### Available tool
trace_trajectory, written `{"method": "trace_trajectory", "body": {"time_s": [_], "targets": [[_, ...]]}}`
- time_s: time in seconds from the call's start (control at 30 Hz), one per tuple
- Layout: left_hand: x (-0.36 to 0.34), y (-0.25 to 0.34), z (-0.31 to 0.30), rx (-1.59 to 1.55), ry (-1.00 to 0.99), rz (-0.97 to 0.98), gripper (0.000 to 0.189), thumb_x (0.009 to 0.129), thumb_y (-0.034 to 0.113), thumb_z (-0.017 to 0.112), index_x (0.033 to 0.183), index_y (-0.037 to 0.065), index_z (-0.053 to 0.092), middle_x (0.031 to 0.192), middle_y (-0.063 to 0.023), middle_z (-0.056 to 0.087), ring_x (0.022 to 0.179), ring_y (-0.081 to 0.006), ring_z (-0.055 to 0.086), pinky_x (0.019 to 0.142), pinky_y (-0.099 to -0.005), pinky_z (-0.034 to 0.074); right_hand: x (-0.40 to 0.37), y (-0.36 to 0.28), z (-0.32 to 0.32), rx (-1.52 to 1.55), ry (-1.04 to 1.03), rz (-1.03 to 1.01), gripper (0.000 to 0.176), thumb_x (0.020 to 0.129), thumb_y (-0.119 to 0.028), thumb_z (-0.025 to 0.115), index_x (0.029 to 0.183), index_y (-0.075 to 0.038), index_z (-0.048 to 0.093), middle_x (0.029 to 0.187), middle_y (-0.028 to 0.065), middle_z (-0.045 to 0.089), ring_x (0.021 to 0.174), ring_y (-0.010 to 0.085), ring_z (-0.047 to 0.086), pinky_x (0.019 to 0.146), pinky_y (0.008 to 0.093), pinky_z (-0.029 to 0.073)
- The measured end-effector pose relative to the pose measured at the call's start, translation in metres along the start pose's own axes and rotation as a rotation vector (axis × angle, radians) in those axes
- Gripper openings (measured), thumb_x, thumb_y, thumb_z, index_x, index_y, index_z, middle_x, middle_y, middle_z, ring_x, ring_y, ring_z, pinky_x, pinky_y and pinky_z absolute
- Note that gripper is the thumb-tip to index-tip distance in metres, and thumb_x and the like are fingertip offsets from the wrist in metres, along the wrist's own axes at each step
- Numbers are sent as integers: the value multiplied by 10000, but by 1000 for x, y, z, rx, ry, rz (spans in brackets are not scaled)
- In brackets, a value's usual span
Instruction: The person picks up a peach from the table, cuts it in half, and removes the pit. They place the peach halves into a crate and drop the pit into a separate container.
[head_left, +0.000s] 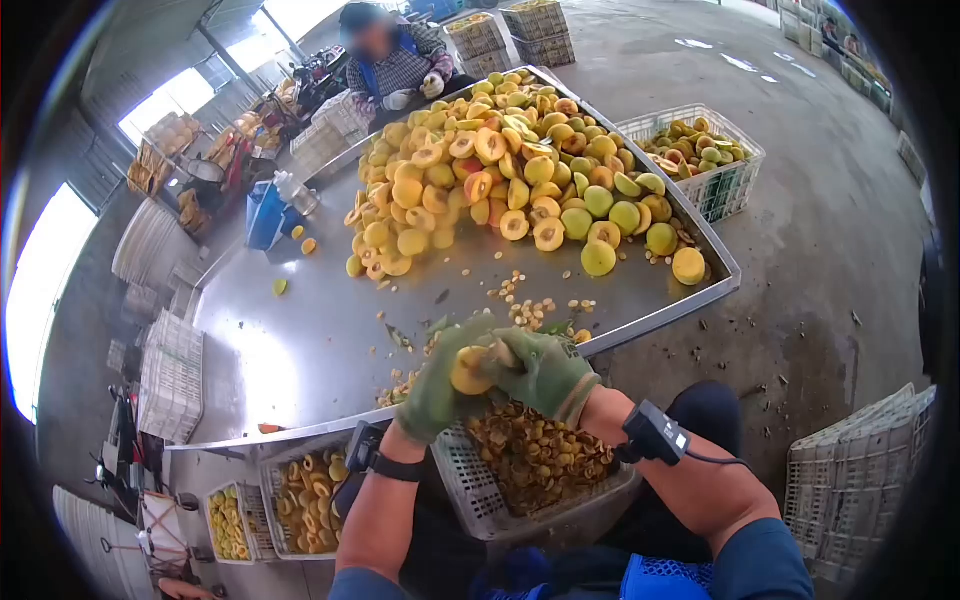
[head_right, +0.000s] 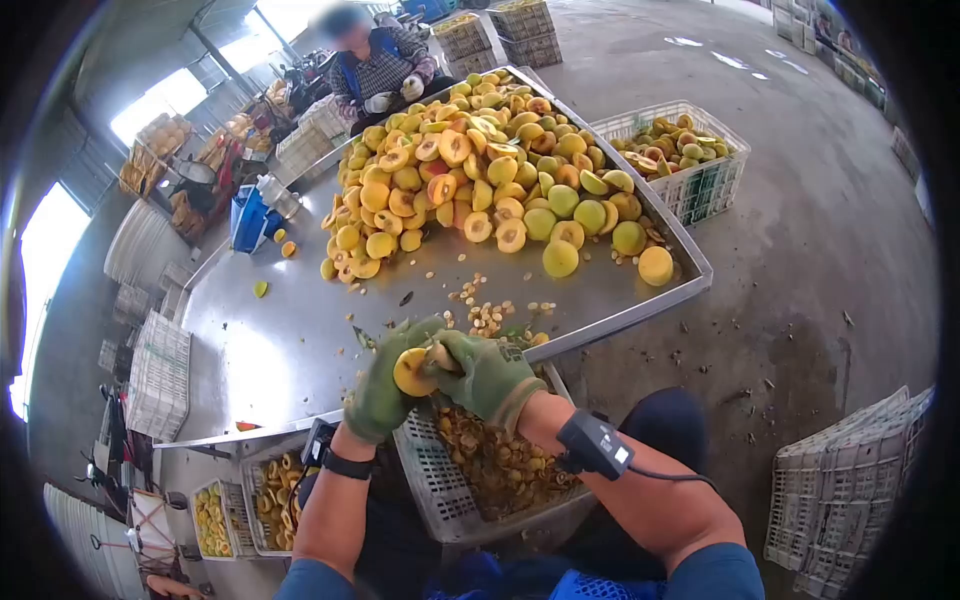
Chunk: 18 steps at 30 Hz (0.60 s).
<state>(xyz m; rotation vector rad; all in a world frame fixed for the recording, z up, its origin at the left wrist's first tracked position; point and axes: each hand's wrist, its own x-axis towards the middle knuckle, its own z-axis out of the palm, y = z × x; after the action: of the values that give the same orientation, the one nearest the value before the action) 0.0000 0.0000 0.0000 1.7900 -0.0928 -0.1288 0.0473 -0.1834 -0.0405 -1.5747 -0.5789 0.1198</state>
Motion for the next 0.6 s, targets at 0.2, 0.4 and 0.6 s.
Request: {"method": "trace_trajectory", "body": {"time_s": [0.2, 0.4, 0.6], "targets": [[-5, -40, -1, 138, 164, 186, 684, 894, 55, 741, 1494, 11, 416, 1369, -163, 617, 1099, -258, 689, 907, -366, 583, -5, 5, 3, -202, 67, 26, 195, 941, -228, 688, 946, -48, 613, 827, 193, 684, 720, 367, 678, 643, 450, 526], [0, -47, 2, -594, 205, -21, 592, 1070, 434, 508, 1499, 40, 398, 1341, -142, 618, 1067, -245, 691, 904, -366, 597, -25, 4, 17, -435, -178, 7, 296, 957, -312, 666, 1062, -39, 618, 900, 222, 701, 841, 439, 676, 717, 510, 523], [-3, -56, 8, -325, 250, 53, 553, 1095, 474, 436, 1399, 19, 519, 1240, -121, 653, 1038, -206, 677, 916, -346, 571, -22, 1, 20, -423, -181, 14, 378, 962, -308, 658, 1223, -45, 581, 932, 217, 708, 875, 434, 679, 748, 512, 535]]}}
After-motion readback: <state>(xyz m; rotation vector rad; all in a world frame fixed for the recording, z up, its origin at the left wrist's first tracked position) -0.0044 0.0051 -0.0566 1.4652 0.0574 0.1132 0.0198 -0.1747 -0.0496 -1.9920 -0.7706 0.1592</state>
